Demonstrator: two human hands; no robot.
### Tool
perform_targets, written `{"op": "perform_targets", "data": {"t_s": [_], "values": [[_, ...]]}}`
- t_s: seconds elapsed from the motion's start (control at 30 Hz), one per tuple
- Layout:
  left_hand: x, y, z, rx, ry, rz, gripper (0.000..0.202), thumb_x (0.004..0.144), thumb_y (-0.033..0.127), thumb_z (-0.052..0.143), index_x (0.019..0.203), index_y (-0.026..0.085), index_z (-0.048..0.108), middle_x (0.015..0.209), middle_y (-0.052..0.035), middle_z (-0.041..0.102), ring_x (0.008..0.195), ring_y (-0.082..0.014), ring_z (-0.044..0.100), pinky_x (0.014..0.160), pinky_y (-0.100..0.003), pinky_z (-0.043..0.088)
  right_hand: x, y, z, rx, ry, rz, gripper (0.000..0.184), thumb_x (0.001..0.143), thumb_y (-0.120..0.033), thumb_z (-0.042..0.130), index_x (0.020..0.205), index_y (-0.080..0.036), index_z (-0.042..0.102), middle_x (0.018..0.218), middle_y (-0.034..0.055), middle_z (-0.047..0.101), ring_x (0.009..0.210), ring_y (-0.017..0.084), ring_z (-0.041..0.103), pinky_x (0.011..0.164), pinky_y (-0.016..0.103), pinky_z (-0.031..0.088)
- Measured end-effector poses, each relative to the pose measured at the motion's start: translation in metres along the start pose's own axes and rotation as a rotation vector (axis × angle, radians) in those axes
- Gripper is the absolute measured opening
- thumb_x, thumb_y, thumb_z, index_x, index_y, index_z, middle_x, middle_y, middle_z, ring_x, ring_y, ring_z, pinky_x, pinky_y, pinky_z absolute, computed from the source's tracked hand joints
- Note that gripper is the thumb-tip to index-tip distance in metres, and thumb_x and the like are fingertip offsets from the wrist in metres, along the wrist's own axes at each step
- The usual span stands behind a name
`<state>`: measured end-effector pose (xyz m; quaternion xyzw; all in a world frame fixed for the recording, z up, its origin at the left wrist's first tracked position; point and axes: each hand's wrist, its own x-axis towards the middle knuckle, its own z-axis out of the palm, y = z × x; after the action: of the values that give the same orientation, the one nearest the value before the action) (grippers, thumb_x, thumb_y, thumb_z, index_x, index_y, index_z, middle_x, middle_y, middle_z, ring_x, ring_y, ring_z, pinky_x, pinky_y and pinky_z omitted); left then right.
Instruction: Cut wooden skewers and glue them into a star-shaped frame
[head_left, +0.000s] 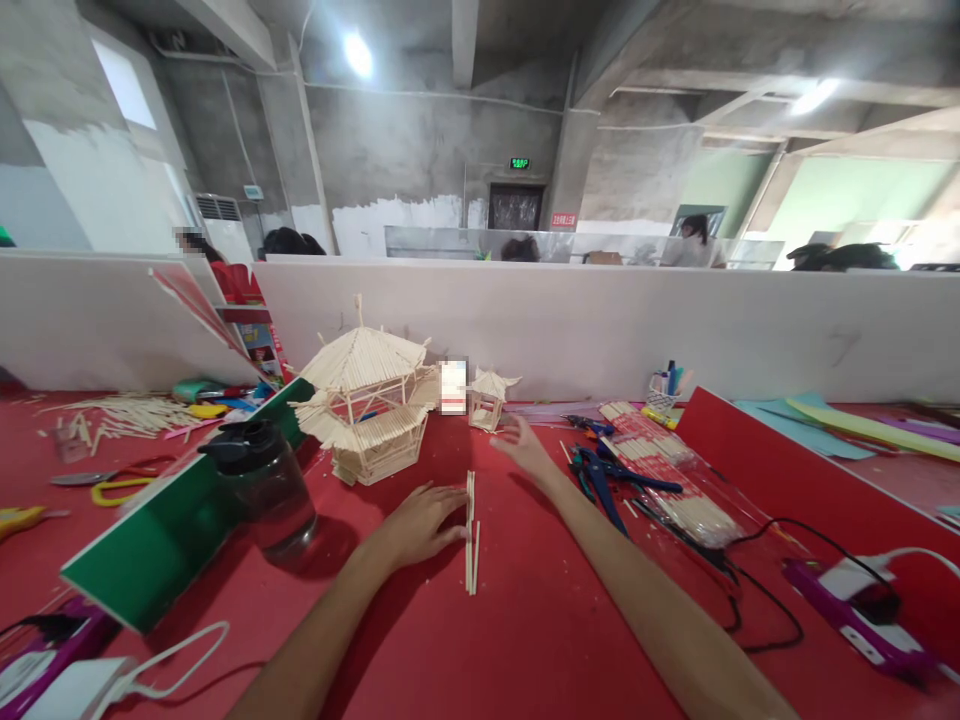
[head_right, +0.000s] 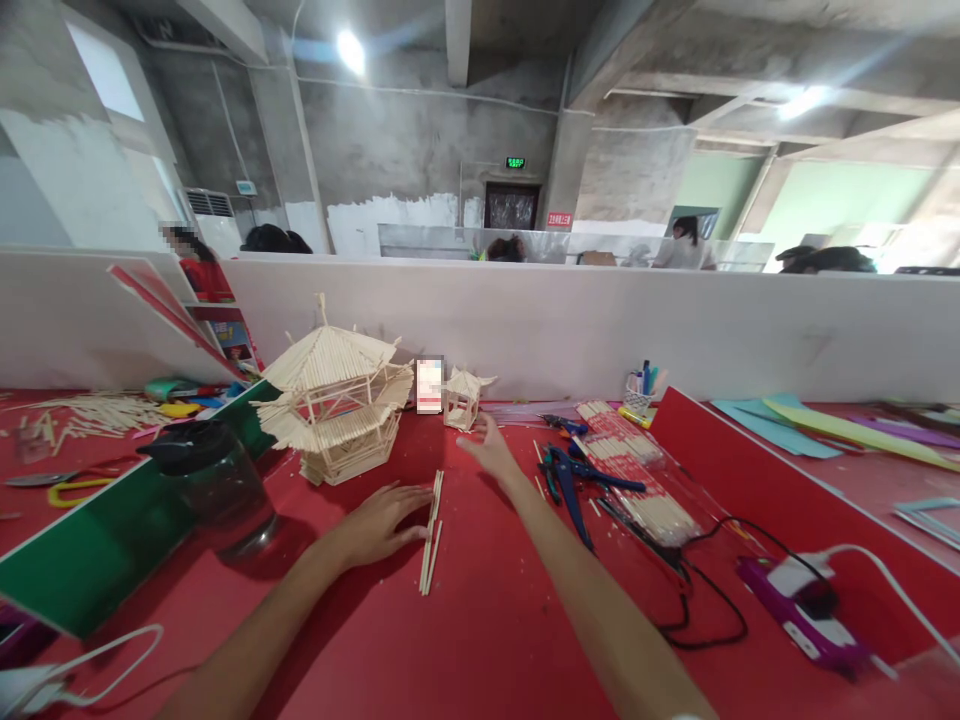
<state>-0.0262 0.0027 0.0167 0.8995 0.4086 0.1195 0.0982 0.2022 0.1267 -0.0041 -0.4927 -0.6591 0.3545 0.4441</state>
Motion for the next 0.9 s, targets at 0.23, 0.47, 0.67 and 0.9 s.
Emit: {"op": "perform_targets", "data": {"t_s": [0.23,0.47,0.67,0.9], "values": [[-0.003,-0.005,0.003,0.015,-0.009,0.0,0.039,0.099,0.033,0.043,0.137,0.029,0.05,0.14,-0.0063,0.057,0.133,-0.027,0.049,0.113,-0.051,0.033,0.085,-0.011,-0.008,0.114,0.138,-0.005,0.11,0.066,-0.049,0.075,0.152,-0.016,0.016,0.149,0.0192,0.039,0.138,0.031,0.038,0.107,0.049,0.04],[-0.003,-0.005,0.002,0.018,-0.03,0.03,0.04,0.098,0.038,0.045,0.137,0.028,0.052,0.142,-0.0084,0.055,0.134,-0.0293,0.048,0.111,-0.052,0.035,0.099,-0.016,0.002,0.223,0.029,0.02,0.076,0.069,-0.031,0.071,0.137,-0.015,0.041,0.126,0.0145,0.061,0.11,0.025,0.061,0.095,0.043,0.051],[-0.002,-0.004,0.0,0.019,-0.039,0.028,0.039,0.099,0.037,0.045,0.135,0.028,0.053,0.141,-0.0085,0.056,0.132,-0.0285,0.049,0.11,-0.049,0.037,0.093,-0.018,-0.008,0.278,-0.049,0.086,0.061,0.067,-0.023,0.068,0.125,-0.022,0.048,0.111,0.007,0.066,0.089,0.021,0.066,0.077,0.039,0.057],[-0.003,-0.007,0.002,-0.003,-0.02,0.029,0.038,0.098,0.036,0.047,0.134,0.027,0.054,0.14,-0.0082,0.057,0.131,-0.0287,0.05,0.11,-0.048,0.037,0.093,-0.032,-0.012,0.306,-0.134,0.127,0.058,0.061,-0.019,0.077,0.114,-0.022,0.054,0.092,0.0011,0.067,0.078,0.016,0.065,0.068,0.028,0.055]]}}
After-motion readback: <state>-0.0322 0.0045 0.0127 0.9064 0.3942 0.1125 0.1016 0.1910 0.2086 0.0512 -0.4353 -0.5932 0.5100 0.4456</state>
